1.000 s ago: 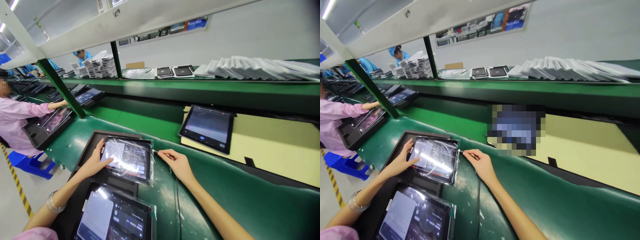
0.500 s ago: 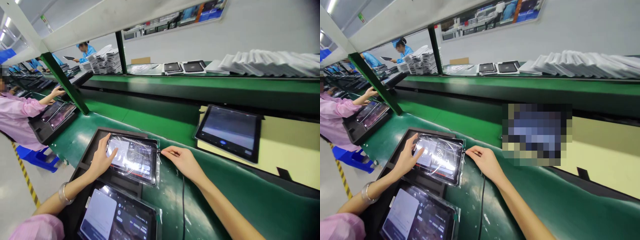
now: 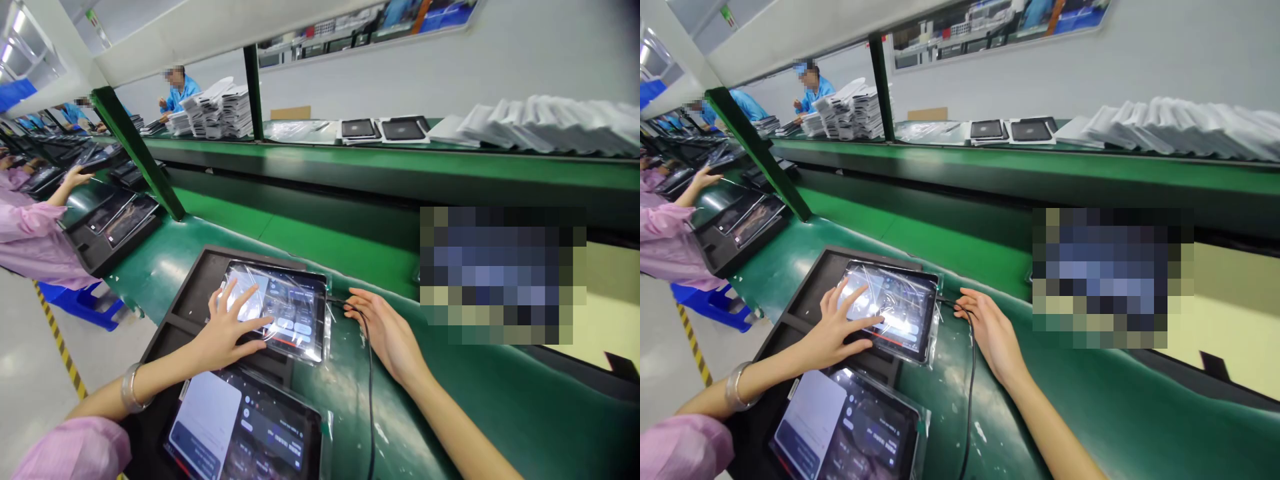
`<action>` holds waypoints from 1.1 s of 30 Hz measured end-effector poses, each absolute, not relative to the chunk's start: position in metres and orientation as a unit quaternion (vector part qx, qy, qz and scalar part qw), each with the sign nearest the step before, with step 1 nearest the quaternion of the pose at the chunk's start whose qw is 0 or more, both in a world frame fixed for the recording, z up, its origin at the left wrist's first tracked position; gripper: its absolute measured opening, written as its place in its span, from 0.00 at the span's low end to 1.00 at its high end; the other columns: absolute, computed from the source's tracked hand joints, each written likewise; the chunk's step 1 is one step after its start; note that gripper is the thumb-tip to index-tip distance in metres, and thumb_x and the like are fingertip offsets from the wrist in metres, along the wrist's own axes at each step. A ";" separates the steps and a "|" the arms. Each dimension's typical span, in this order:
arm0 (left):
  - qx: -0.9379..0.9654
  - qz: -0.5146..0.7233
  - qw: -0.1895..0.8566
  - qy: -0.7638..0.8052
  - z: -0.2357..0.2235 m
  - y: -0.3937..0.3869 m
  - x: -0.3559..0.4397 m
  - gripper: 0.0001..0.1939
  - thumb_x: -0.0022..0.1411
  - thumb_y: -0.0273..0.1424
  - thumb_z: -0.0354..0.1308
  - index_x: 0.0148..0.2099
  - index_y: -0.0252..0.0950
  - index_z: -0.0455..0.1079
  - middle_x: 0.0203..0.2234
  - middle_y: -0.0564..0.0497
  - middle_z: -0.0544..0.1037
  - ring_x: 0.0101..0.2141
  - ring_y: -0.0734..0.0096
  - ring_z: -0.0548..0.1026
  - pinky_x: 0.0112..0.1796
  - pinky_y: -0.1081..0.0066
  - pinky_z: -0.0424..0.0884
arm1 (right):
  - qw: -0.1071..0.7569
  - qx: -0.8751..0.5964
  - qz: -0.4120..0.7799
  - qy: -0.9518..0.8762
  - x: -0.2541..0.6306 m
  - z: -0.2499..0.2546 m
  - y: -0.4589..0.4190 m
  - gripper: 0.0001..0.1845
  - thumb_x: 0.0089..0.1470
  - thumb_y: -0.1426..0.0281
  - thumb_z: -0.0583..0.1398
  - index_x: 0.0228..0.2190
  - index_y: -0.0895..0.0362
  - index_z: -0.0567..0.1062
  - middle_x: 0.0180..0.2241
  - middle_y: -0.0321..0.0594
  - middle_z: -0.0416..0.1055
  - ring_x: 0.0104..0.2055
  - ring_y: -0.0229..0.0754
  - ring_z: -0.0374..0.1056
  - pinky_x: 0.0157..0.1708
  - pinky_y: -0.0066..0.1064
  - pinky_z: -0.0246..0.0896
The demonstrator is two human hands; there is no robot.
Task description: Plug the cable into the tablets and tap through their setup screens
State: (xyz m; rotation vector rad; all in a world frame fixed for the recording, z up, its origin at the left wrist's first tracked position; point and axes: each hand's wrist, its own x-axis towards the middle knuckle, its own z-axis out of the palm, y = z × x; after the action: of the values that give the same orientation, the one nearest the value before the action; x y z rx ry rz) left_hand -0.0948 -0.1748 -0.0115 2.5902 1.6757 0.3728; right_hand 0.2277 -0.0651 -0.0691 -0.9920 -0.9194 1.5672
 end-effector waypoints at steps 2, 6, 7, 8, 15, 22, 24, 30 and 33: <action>0.832 0.106 0.030 0.544 -0.007 -0.179 -0.098 0.25 0.71 0.47 0.59 0.68 0.59 0.66 0.75 0.45 0.39 0.72 0.24 0.35 0.60 0.23 0.45 | 0.519 -0.404 0.662 -0.358 0.234 -0.070 -0.078 0.22 0.54 0.49 0.69 0.43 0.50 0.84 0.40 0.41 0.78 0.43 0.41 0.73 0.45 0.26 0.72; 0.840 0.078 0.125 0.522 0.009 -0.202 -0.106 0.54 0.56 0.62 0.65 0.77 0.52 0.48 0.76 0.39 0.31 0.71 0.18 0.32 0.61 0.20 0.37 | 0.534 -0.421 0.651 -0.336 0.249 -0.072 -0.107 0.20 0.54 0.52 0.70 0.43 0.52 0.85 0.40 0.42 0.78 0.44 0.42 0.72 0.45 0.24 0.72; 0.849 0.062 0.158 0.501 0.012 -0.211 -0.107 0.61 0.52 0.64 0.67 0.78 0.51 0.44 0.76 0.38 0.31 0.71 0.18 0.33 0.61 0.19 0.36 | 0.533 -0.428 0.650 -0.332 0.253 -0.072 -0.114 0.20 0.54 0.52 0.70 0.42 0.52 0.85 0.39 0.43 0.78 0.43 0.42 0.72 0.44 0.24 0.73; 0.856 0.046 0.186 0.479 0.015 -0.220 -0.108 0.65 0.49 0.65 0.68 0.78 0.50 0.40 0.76 0.37 0.31 0.71 0.18 0.34 0.61 0.19 0.35 | 0.531 -0.435 0.649 -0.328 0.257 -0.071 -0.119 0.20 0.54 0.53 0.71 0.42 0.53 0.85 0.39 0.44 0.78 0.43 0.43 0.72 0.43 0.24 0.73; 0.868 0.024 0.222 0.443 0.007 -0.260 -0.104 0.68 0.46 0.62 0.72 0.78 0.51 0.40 0.76 0.35 0.35 0.71 0.18 0.35 0.60 0.17 0.35 | 0.532 -0.449 0.646 -0.312 0.268 -0.068 -0.132 0.20 0.51 0.54 0.72 0.39 0.55 0.86 0.37 0.45 0.78 0.41 0.43 0.73 0.42 0.25 0.74; 0.871 0.027 0.187 0.454 0.009 -0.265 -0.103 0.70 0.46 0.63 0.71 0.79 0.51 0.35 0.76 0.34 0.31 0.71 0.19 0.31 0.60 0.17 0.34 | 0.530 -0.442 0.643 -0.332 0.268 -0.071 -0.133 0.17 0.55 0.55 0.70 0.40 0.53 0.85 0.37 0.43 0.77 0.40 0.43 0.72 0.42 0.27 0.73; 0.877 0.025 0.181 0.445 0.008 -0.268 -0.103 0.70 0.46 0.64 0.70 0.79 0.50 0.35 0.75 0.34 0.31 0.71 0.19 0.31 0.59 0.16 0.34 | 0.528 -0.440 0.641 -0.340 0.268 -0.072 -0.134 0.15 0.57 0.55 0.68 0.41 0.52 0.85 0.37 0.42 0.77 0.41 0.43 0.72 0.42 0.29 0.73; 0.882 0.019 0.177 0.437 0.004 -0.268 -0.101 0.67 0.48 0.63 0.69 0.79 0.50 0.37 0.75 0.33 0.37 0.72 0.20 0.34 0.61 0.18 0.34 | 0.520 -0.442 0.638 -0.357 0.270 -0.072 -0.134 0.14 0.60 0.56 0.66 0.41 0.51 0.84 0.38 0.44 0.76 0.42 0.47 0.71 0.41 0.33 0.72; 0.868 0.028 0.159 0.470 0.007 -0.256 -0.101 0.61 0.54 0.64 0.65 0.78 0.49 0.39 0.76 0.35 0.35 0.72 0.21 0.33 0.62 0.20 0.36 | 0.519 -0.441 0.642 -0.353 0.270 -0.072 -0.134 0.15 0.59 0.55 0.66 0.41 0.51 0.84 0.38 0.44 0.76 0.42 0.47 0.71 0.41 0.33 0.72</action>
State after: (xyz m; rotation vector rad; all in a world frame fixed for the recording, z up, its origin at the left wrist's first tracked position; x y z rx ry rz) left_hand -0.1006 -0.2565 0.0067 2.4808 1.3438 0.0803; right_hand 0.2703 -0.1341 -0.0717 -1.0572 -0.8466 1.5401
